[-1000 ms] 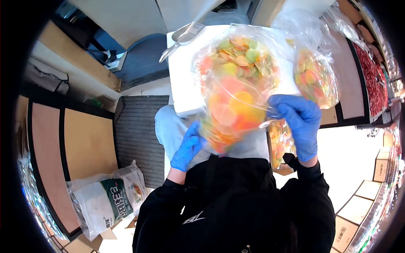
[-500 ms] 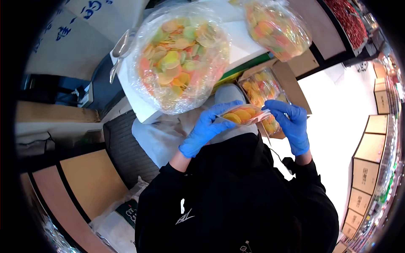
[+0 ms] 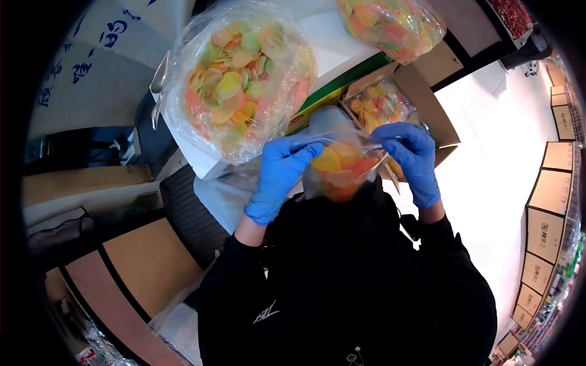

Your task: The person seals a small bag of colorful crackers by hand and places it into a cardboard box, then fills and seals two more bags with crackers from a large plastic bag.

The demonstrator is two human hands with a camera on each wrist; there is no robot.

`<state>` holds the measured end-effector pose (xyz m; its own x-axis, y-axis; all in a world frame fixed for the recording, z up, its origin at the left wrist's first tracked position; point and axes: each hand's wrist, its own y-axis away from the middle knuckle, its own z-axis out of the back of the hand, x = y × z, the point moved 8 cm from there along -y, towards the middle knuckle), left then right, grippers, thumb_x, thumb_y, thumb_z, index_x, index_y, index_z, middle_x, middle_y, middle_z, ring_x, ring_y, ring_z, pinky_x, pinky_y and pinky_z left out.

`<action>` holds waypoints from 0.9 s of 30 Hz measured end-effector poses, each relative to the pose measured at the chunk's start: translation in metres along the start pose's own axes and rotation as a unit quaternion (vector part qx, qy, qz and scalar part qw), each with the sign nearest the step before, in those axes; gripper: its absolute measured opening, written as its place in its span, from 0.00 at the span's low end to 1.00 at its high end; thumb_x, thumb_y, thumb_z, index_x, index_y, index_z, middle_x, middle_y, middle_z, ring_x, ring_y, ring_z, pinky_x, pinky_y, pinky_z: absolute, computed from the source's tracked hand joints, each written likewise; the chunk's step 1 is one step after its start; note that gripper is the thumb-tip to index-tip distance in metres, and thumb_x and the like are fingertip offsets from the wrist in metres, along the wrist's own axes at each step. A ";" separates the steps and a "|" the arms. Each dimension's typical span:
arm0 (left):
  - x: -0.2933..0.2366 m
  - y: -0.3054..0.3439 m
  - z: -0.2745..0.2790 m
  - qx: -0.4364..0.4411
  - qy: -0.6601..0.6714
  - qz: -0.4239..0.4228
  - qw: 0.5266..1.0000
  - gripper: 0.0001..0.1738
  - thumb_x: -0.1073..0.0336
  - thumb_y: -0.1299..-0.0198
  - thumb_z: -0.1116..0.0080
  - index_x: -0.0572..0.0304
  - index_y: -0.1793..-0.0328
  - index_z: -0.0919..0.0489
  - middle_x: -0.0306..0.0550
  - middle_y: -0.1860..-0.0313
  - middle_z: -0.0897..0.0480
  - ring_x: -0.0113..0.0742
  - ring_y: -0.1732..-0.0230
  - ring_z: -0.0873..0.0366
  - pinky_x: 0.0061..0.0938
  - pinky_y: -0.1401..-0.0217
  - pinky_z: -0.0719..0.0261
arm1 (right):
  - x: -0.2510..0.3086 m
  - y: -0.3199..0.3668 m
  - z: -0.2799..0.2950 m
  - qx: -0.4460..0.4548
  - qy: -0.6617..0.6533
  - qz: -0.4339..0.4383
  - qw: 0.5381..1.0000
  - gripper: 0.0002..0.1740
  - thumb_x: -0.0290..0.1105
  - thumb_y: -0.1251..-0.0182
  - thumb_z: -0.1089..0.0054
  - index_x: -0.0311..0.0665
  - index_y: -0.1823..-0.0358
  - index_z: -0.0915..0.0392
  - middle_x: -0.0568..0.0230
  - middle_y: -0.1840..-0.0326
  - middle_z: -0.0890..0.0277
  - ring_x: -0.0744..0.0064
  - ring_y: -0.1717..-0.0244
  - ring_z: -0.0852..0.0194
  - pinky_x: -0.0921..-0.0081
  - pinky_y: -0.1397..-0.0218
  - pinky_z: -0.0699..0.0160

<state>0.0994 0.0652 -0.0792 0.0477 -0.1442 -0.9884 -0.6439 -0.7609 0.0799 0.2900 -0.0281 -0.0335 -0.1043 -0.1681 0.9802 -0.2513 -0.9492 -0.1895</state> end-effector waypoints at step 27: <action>-0.073 -0.018 -0.067 0.157 -0.586 -0.257 0.752 0.07 0.63 0.53 0.38 0.46 0.65 0.20 0.35 0.71 0.23 0.36 0.67 0.23 0.28 0.72 0.27 | 0.002 -0.010 -0.019 0.076 0.149 0.033 0.985 0.10 0.30 0.49 0.33 0.38 0.64 0.17 0.62 0.67 0.18 0.68 0.67 0.21 0.76 0.62 0.25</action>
<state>0.1582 0.0471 -0.0003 -0.2349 0.9148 -0.3284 -0.9279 -0.3117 -0.2045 0.2740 -0.0138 -0.0308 -0.3999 -0.1667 0.9013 -0.0901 -0.9714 -0.2196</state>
